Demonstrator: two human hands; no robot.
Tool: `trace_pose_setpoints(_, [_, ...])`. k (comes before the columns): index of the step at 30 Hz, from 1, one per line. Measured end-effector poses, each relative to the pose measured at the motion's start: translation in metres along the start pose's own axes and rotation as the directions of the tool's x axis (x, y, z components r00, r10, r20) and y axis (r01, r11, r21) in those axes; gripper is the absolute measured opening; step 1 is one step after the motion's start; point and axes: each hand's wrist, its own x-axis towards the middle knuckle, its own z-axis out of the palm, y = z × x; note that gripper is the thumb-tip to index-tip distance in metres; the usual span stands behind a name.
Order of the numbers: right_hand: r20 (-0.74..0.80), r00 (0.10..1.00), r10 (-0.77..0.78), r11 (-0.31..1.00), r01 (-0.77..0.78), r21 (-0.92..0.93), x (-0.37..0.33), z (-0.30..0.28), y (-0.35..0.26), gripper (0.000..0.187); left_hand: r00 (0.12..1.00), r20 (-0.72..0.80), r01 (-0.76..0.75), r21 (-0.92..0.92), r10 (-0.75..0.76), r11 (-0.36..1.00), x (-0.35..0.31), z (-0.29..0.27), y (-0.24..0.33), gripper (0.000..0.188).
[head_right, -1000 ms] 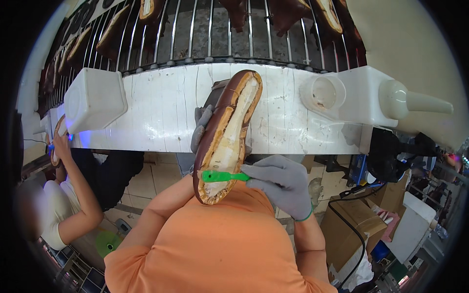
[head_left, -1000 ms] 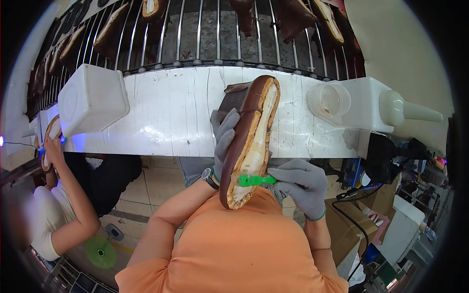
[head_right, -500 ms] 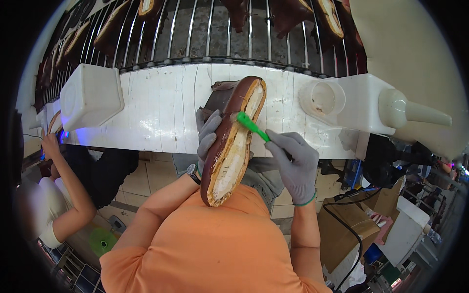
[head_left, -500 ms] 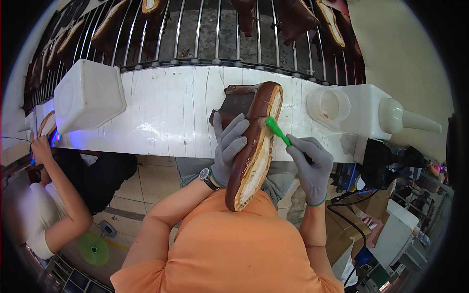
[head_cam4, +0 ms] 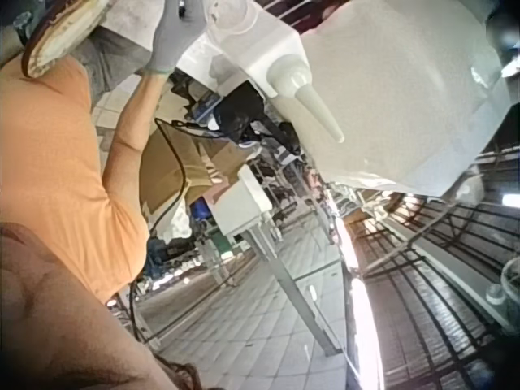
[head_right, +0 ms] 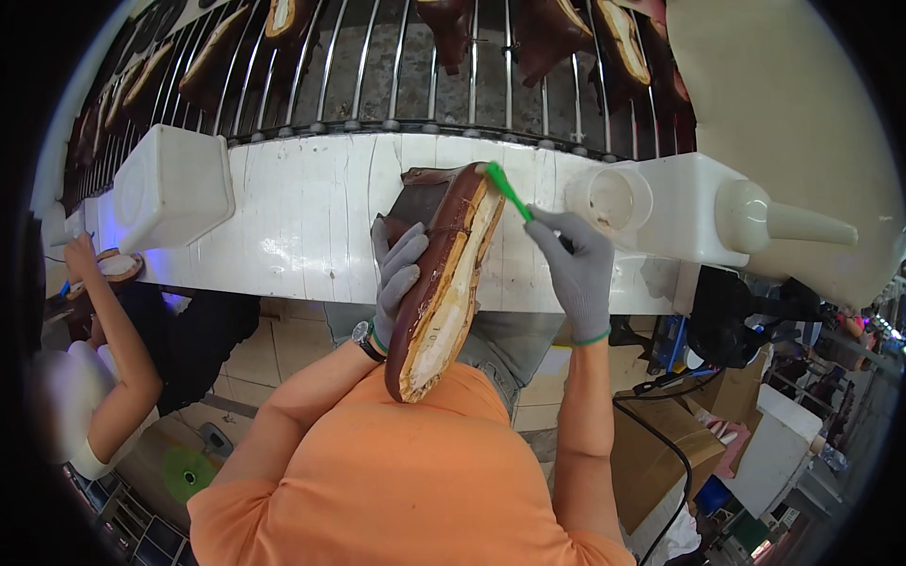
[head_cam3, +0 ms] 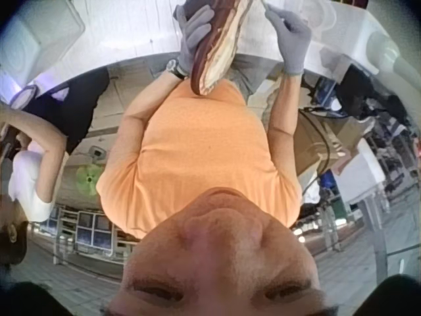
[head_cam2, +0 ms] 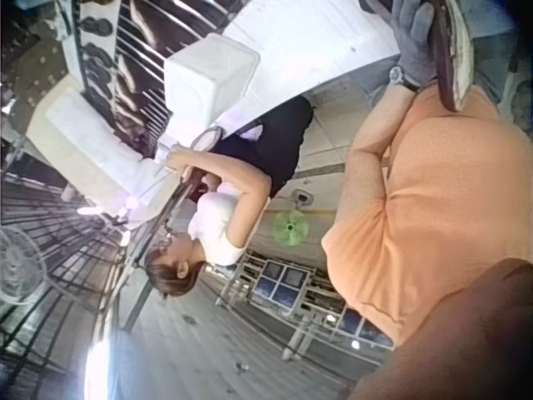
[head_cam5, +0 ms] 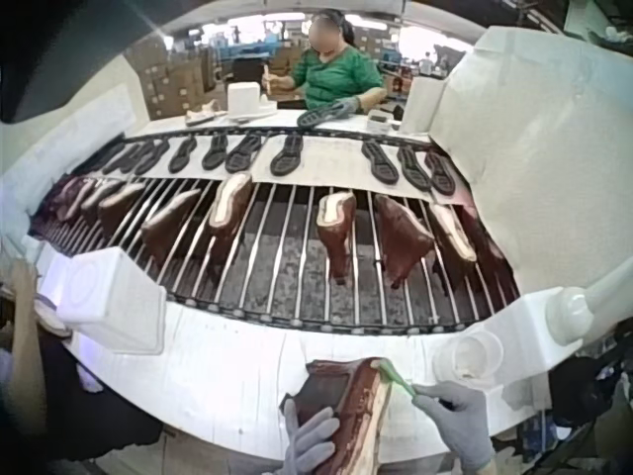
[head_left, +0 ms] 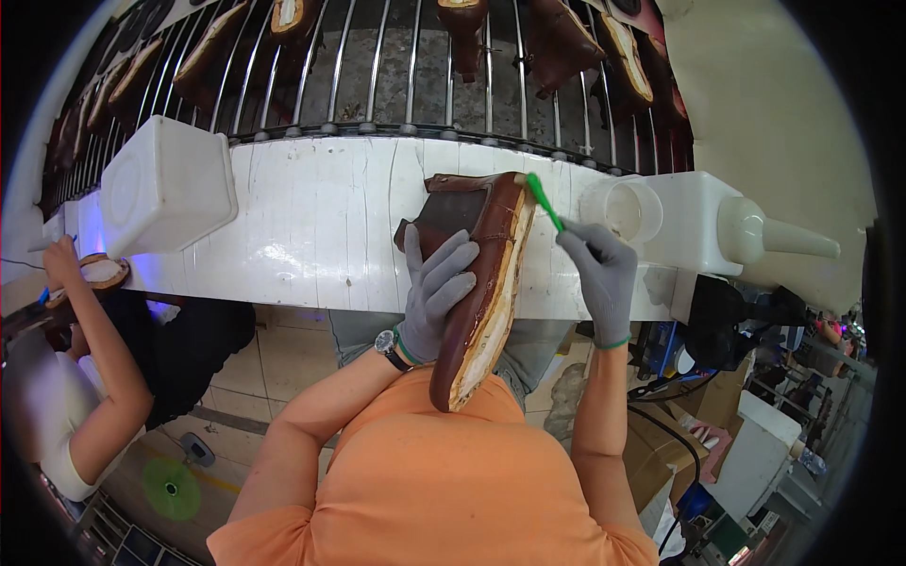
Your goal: Apply adhesive or primer to the edges of shoe uppers before sole attachment.
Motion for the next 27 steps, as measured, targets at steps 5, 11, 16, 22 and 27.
trace_pose_setpoints(5, [0.288, 0.957, 0.026, 0.971, -0.093, 0.222, -0.022, -0.014, -0.01, 0.017, 0.999, -0.037, -0.027, 0.024, 0.028, 0.999, -0.007, 0.001, -0.005, 0.07])
trace_pose_setpoints(11, [-0.007, 0.995, 0.102, 0.983, -0.1, 0.157, 0.0, 0.005, -0.001, 0.022, 0.994, -0.107, 0.013, 0.028, -0.01, 1.0, -0.003, 0.005, 0.004, 0.072])
trace_pose_setpoints(16, [0.102, 0.99, 0.092, 0.987, -0.104, 0.123, -0.034, 0.001, -0.014, 0.017, 0.996, -0.078, -0.043, 0.04, 0.046, 0.998, 0.011, -0.003, 0.005, 0.064])
trace_pose_setpoints(22, [0.189, 0.98, -0.059, 0.992, 0.036, 0.123, -0.07, -0.007, -0.045, 0.023, 1.0, -0.019, 0.011, 0.0, -0.011, 1.0, 0.023, -0.011, 0.011, 0.058])
trace_pose_setpoints(27, [0.266, 0.936, -0.232, 0.97, 0.203, 0.133, -0.08, -0.007, -0.058, 0.029, 0.999, 0.023, 0.039, 0.003, -0.039, 0.999, 0.036, -0.017, 0.016, 0.06])
